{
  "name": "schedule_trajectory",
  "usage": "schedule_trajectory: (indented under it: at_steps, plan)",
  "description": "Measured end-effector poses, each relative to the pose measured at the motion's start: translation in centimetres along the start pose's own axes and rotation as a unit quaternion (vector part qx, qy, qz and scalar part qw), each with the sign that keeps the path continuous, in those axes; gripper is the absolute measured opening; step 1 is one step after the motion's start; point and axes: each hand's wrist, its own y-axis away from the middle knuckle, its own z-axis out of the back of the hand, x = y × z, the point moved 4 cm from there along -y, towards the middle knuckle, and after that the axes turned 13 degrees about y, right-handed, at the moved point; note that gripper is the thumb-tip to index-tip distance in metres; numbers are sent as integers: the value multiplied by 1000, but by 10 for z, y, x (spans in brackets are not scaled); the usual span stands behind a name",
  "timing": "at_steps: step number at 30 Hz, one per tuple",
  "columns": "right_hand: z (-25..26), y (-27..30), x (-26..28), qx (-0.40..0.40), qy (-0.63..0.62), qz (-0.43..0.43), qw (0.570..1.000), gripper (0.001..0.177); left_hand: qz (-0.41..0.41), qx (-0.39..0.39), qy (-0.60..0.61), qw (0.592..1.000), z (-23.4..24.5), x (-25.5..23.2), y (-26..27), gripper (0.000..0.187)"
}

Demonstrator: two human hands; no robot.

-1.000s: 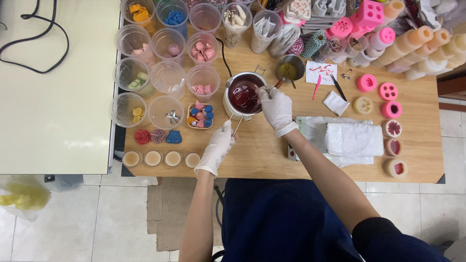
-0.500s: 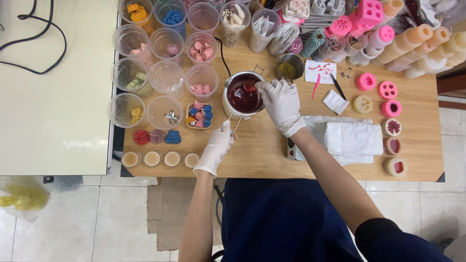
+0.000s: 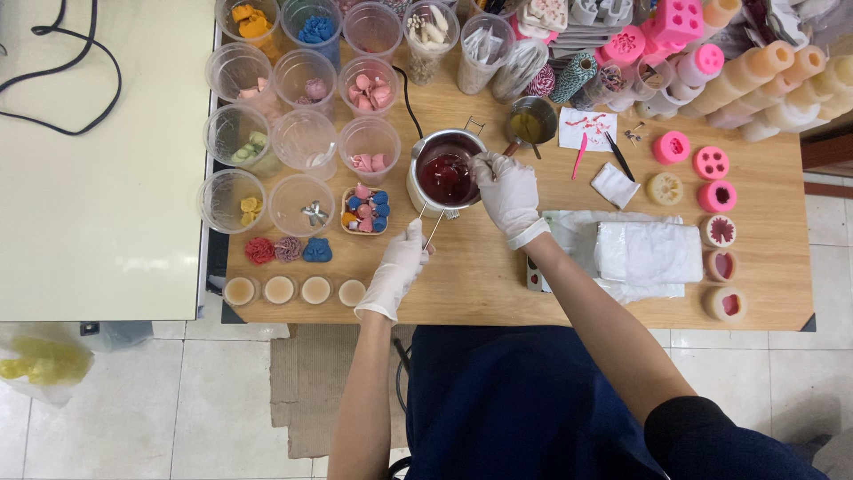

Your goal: The person prepares decorative wax items by putting on gloves, stirring a pot of melted dark wax, and using tweezers to handle small wax pieces and wicks on a white cloth.

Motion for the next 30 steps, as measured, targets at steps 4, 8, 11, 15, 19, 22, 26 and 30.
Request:
schedule_trajectory:
  at_steps: [4, 8, 11, 15, 19, 22, 26, 30]
  plan:
    - [4, 6, 3, 65, -149, -143, 976, 22, 0, -4, -7, 1000, 1, 1, 0, 63]
    - [16, 11, 10, 80, -149, -139, 976, 25, -6, 9, -2, 1000, 2, 4, -4, 65]
    - [20, 16, 10, 68, -123, -106, 984, 26, 6, 29, 32, 999, 1, 8, -8, 63]
    - [29, 23, 3, 68, -178, -70, 979, 27, 6, 33, 27, 999, 2, 8, -7, 61]
    - [58, 25, -13, 101, -137, -117, 978, 28, 3, 13, 11, 1000, 6, 8, -8, 58]
    - [91, 22, -45, 74, -94, -99, 988, 30, 18, -4, 13, 1000, 11, 8, -7, 55]
    - [109, 0, -131, 77, -86, -119, 986, 30, 32, -21, -3, 999, 14, 6, -3, 55]
    - [81, -44, -262, 38, 62, -117, 990, 23, 23, -45, -30, 998, 16, 11, -7, 54]
